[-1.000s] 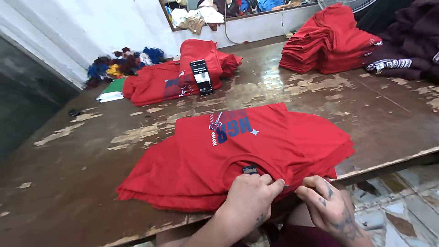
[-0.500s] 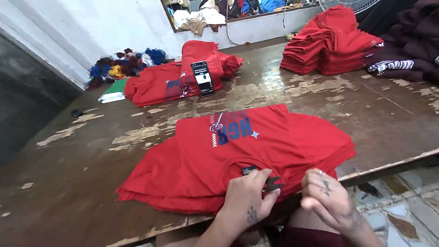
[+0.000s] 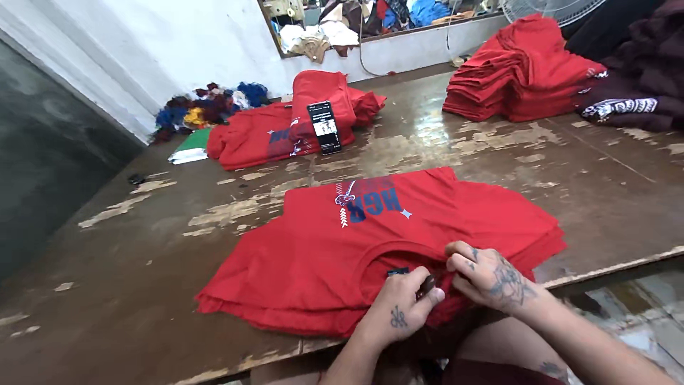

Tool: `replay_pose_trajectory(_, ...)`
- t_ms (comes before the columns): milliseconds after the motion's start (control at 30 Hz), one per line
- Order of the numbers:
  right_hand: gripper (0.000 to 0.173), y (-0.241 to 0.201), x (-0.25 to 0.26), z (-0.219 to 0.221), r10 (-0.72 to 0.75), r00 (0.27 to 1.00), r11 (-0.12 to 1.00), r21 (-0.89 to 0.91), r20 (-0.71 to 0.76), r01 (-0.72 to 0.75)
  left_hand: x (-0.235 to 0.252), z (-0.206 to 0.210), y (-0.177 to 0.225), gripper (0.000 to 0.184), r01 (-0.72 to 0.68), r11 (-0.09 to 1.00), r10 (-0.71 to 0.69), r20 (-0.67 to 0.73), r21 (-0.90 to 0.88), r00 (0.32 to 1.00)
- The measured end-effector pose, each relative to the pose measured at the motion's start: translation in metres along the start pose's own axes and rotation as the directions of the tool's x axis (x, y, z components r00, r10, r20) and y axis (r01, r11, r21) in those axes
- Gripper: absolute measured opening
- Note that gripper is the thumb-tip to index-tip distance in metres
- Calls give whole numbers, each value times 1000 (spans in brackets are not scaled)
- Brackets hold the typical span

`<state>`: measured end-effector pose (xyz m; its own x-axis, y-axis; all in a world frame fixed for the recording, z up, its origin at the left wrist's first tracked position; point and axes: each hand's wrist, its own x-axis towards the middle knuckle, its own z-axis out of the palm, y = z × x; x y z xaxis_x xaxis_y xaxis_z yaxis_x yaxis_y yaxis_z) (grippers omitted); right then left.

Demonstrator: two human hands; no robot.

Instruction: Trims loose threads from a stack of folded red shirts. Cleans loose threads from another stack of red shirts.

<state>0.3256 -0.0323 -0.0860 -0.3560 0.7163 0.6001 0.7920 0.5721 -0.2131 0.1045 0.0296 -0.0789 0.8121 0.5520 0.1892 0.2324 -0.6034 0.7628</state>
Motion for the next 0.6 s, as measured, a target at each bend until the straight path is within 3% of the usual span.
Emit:
replay_pose_trajectory(67,10,0,-12,18,2,986,996,-85,-168,-16,6,-3,6,28,127,990,-125,43,-63,991)
replay_pose_trajectory(133,9,-5,-18,32,33,966,993,-103,-257,-62,12,-3,13,32,208,978,-208,70,5,976)
replay_pose_trajectory(200,7,-10,-20,38,64,953,992,-89,-295,-94,16,-2,17,30,214,973,-222,104,82,969)
replay_pose_trajectory(267,8,-9,-20,38,78,948,991,-75,-307,-106,15,-5,15,26,190,981,-195,131,51,972)
replay_pose_trajectory(367,8,-8,-20,35,80,957,994,-52,-278,-98,10,-6,12,24,168,985,-160,153,-35,975)
replay_pose_trajectory(433,11,-10,-20,26,86,983,995,-32,-164,-93,5,-4,10,24,153,986,-144,130,-63,981)
replay_pose_trajectory(533,39,-16,-27,11,110,993,994,2,-34,-110,-2,-1,10,25,133,988,-127,79,-81,989)
replay_pose_trajectory(600,55,-18,-30,12,133,989,991,-13,-63,-134,-4,2,12,26,130,990,-128,41,-47,991)
